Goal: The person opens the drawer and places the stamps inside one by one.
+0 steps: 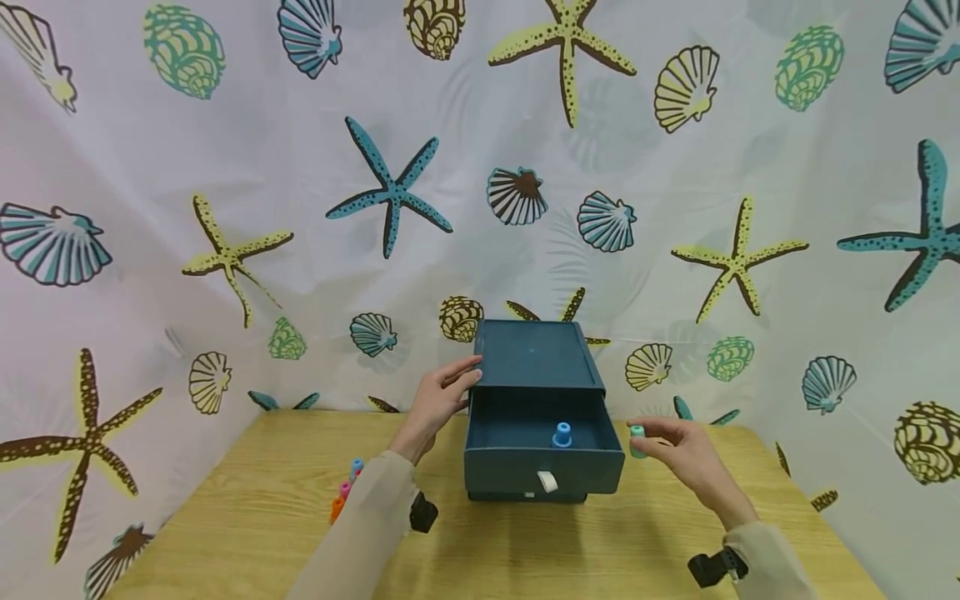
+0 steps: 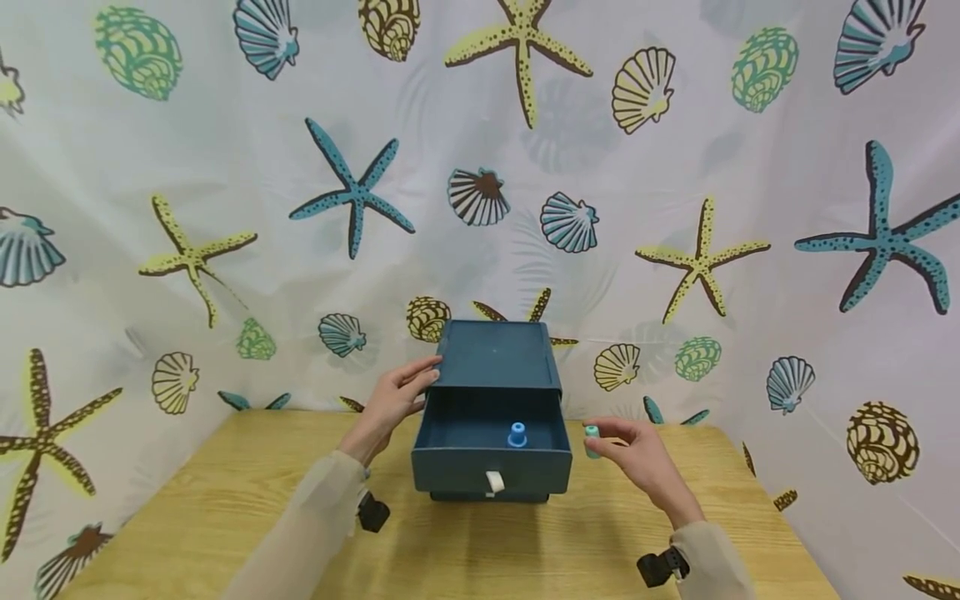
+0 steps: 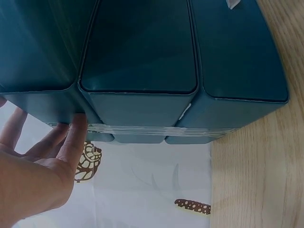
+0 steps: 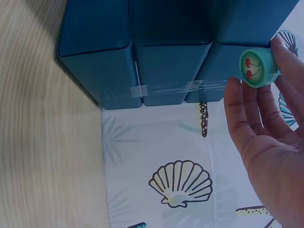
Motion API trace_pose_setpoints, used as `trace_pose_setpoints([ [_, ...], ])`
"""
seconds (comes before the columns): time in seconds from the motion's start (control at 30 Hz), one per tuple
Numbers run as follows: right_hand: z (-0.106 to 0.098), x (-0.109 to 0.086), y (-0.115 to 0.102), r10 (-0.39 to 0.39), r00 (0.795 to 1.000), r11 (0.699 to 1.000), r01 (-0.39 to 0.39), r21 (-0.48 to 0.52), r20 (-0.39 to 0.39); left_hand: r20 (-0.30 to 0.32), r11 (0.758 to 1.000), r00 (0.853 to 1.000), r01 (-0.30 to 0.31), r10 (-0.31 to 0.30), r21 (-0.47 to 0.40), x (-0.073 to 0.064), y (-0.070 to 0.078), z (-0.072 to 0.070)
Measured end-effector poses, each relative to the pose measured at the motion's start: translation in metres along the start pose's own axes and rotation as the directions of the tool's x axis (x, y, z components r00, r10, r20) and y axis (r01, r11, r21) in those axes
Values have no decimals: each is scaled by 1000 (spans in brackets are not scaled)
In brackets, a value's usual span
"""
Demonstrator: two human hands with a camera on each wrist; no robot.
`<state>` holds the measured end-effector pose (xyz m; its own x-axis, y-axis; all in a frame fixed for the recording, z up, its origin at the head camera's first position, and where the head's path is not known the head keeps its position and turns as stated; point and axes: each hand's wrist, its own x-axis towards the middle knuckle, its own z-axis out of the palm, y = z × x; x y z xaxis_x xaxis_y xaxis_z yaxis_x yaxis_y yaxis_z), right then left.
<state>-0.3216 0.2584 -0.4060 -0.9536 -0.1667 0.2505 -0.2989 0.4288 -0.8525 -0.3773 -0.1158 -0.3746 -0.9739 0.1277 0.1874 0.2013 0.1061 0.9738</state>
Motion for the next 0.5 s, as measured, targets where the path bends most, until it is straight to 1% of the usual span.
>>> trace_pose_setpoints([
  [0.3,1,2,-12,-22,1000,1000,22,3,-13,0,1000,1000,-3,3,1,0,-1,1],
  [0.37,1,3,-14,-40,999,999,39,-10,-12,1,1000,1000,-1,1,2,0,-1,1],
  [0.5,1,5,-19,-80,997,997,80,-5,-8,-2,1000,1000,2,-2,5,1,0,0],
])
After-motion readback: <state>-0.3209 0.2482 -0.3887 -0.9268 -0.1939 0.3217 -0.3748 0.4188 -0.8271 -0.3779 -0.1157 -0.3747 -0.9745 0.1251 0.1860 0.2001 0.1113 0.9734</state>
